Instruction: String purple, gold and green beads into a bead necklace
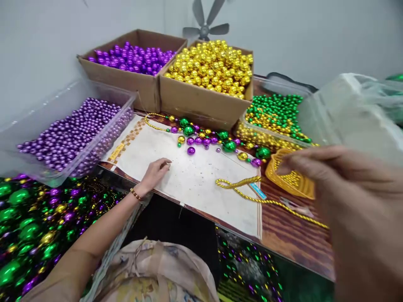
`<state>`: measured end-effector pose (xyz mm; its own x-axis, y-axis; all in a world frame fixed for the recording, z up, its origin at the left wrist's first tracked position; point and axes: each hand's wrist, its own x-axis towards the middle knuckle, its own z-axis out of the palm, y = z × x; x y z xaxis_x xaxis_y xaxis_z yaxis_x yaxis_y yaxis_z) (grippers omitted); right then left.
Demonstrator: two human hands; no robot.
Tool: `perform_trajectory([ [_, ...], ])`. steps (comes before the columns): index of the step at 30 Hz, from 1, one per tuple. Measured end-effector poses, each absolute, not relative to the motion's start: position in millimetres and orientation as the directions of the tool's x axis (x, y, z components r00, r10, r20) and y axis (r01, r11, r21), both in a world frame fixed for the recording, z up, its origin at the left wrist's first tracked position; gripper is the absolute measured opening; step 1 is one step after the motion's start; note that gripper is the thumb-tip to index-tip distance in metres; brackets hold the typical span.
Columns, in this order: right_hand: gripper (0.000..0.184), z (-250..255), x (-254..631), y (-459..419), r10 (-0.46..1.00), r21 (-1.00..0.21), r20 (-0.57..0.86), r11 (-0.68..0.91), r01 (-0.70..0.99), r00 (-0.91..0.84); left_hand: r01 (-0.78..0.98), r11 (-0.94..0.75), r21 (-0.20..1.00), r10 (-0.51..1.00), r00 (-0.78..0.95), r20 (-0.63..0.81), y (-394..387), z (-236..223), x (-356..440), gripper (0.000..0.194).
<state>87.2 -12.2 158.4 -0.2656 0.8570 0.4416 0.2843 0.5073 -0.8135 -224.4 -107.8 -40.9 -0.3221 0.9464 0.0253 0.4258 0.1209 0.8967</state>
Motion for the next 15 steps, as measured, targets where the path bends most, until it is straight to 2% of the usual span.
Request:
perform_trajectory([
  [2, 0.006, 134.2, 66.7, -21.1, 0.854, -0.879, 0.347, 0.44, 0.183, -0.386, 0.536, 0.153, 0.831, 0.912, -0.401, 0.091, -90.1, -44.3, -251.0, 0.023],
  [4, 0.01, 104.7, 51.3, -27.9, 0.853, -0.941, 0.21, 0.308, 0.137, -0.477, 0.643, 0.197, 0.74, 0.883, -0.444, 0.151, -68.5, -44.2, -274.2, 0.024],
  [9, 0.023, 37.7, 32.8, -38.5, 0.851, -0.992, -0.063, 0.004, 0.127, -0.521, 0.805, 0.232, 0.546, 0.867, -0.425, 0.258, -9.7, -37.6, -315.0, 0.028],
  [12, 0.028, 12.5, 32.4, -44.9, 0.866, -0.985, -0.155, -0.102, 0.136, -0.475, 0.864, 0.18, 0.47, 0.9, -0.337, 0.276, 17.0, -35.3, -331.3, 0.032],
  [15, 0.03, -2.2, 35.7, -50.1, 0.87, -0.976, -0.211, -0.163, 0.144, -0.446, 0.949, 0.034, 0.313, 0.956, -0.122, 0.265, 33.9, -35.2, -342.2, 0.036],
])
